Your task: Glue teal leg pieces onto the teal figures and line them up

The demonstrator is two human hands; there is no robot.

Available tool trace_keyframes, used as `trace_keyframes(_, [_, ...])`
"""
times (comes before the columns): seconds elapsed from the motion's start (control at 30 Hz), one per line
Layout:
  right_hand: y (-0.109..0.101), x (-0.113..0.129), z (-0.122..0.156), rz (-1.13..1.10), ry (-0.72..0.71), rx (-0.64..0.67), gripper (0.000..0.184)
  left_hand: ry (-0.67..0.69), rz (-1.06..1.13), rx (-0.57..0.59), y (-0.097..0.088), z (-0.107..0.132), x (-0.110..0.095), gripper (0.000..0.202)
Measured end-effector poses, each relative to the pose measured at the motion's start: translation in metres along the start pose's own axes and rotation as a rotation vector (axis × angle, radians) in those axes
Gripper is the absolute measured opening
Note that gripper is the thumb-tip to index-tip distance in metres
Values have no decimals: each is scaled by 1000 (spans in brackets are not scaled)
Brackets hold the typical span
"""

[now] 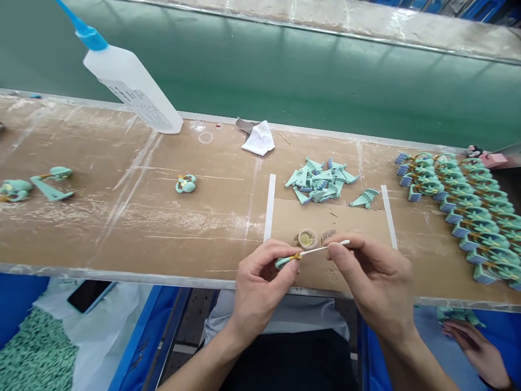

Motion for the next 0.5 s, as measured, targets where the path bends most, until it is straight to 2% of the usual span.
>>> trace_keyframes(0.4, [3, 17, -3, 118, -62, 20, 16, 42, -22, -15, -1, 1, -1, 11])
trace_keyframes(0.5, [2, 21, -6, 157, -57, 82, 17, 35, -29, -19, -2, 1, -1, 9])
Point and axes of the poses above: each hand's wrist, its own z-axis away from the middle knuckle, its own y-axis out of the palm, x = y × z, the point moved 8 cm from there along -z, towards the middle knuckle, and after that the axes turned 6 degrees about z, right-handed, at the moved point
